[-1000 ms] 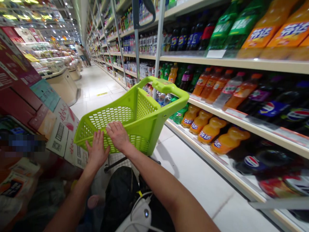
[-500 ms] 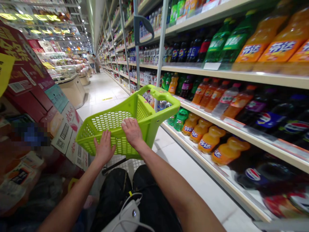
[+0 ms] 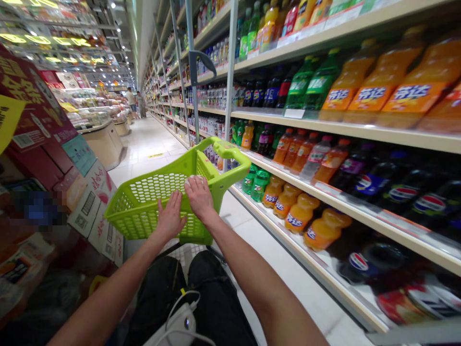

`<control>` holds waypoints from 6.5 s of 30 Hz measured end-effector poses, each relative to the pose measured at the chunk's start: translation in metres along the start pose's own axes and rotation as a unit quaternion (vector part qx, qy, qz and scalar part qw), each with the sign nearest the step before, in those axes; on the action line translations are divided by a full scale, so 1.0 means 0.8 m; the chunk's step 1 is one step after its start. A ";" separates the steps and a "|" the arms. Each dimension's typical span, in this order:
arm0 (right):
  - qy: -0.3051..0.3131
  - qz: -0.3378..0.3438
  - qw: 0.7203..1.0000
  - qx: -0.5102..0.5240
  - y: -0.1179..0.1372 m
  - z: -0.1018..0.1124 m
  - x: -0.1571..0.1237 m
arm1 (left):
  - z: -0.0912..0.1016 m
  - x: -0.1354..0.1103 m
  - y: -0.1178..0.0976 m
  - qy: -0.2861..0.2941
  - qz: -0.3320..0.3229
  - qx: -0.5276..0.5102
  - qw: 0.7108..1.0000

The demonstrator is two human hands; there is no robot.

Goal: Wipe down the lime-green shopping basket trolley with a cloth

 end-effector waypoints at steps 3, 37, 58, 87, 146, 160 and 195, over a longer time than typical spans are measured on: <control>-0.009 -0.015 1.000 0.000 -0.012 0.007 0.000 | 0.000 0.006 -0.014 0.006 -0.004 -0.003 1.000; -0.131 -0.088 0.987 0.029 -0.152 0.062 -0.003 | 0.023 0.036 -0.088 0.033 -0.041 -0.046 0.998; -0.124 -0.020 0.990 0.067 -0.138 0.051 -0.004 | 0.021 0.043 -0.077 0.049 -0.034 -0.012 0.998; -0.100 0.026 0.988 0.117 -0.163 0.058 -0.004 | -0.006 0.014 -0.030 0.051 0.056 0.005 0.997; -0.111 -0.151 0.932 0.311 -0.012 0.022 -0.117 | -0.039 -0.020 -0.067 0.037 0.256 -0.746 0.614; -0.027 0.050 0.991 0.123 -0.027 -0.006 -0.132 | -0.028 -0.036 -0.072 0.103 0.257 -0.726 0.629; -0.088 0.027 0.995 0.039 -0.077 -0.002 -0.063 | -0.032 -0.031 -0.045 0.064 -0.042 -0.022 0.997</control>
Point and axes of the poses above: each hand's wrist, its own x-axis towards the middle knuckle, its own z-axis out of the back of the hand, y = z × x, the point moved 3 cm from there along x, towards the middle knuckle, and after that the axes turned 4 degrees about -z, right-handed, at the moved point
